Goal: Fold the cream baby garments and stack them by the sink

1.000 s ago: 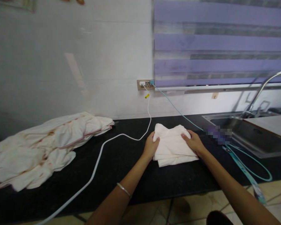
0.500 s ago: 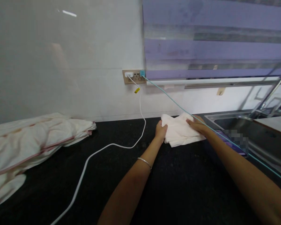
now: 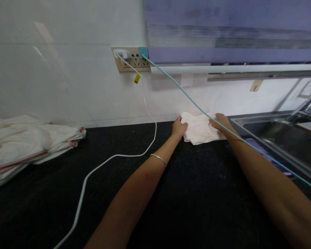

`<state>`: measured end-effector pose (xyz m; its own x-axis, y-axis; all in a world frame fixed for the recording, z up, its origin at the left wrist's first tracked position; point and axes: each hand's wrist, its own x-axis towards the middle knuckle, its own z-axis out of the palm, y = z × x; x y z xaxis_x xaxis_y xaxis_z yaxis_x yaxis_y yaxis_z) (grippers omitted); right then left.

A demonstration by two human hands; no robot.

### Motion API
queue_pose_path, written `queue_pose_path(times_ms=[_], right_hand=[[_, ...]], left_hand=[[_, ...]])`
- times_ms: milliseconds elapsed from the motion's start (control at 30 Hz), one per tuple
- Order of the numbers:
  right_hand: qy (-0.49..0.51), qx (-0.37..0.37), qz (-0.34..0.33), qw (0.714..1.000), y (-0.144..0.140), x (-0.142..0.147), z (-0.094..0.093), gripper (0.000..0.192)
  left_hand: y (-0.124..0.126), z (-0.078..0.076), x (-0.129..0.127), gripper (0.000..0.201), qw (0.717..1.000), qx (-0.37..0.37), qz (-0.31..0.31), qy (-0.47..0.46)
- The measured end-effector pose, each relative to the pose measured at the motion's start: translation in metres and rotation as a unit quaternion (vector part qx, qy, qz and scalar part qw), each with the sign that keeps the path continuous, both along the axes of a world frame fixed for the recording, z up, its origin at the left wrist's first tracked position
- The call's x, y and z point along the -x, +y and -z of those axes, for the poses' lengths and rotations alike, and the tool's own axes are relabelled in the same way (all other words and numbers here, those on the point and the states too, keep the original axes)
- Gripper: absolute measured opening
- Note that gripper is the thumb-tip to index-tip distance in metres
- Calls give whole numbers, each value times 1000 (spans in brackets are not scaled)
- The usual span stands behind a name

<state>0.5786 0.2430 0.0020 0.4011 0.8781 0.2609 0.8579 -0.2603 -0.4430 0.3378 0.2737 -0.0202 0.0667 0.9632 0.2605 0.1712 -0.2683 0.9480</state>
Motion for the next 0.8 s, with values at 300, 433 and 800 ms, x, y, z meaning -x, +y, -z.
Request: queue_pose_path(times_ms=[300,433,800], right_hand=[[-83,-43,-63,994,-35,62,-62,66],[-64,-24,-128,989,-83,129,-60,49],[-61,9,-307,950,-202,271,-3,17]], left_hand=[[-36,-25,46,49,991,-33,-52,117],[-80,-24,78,32,983,-29,-20,178],[-218,-27,251,13,929,-132,46,344]])
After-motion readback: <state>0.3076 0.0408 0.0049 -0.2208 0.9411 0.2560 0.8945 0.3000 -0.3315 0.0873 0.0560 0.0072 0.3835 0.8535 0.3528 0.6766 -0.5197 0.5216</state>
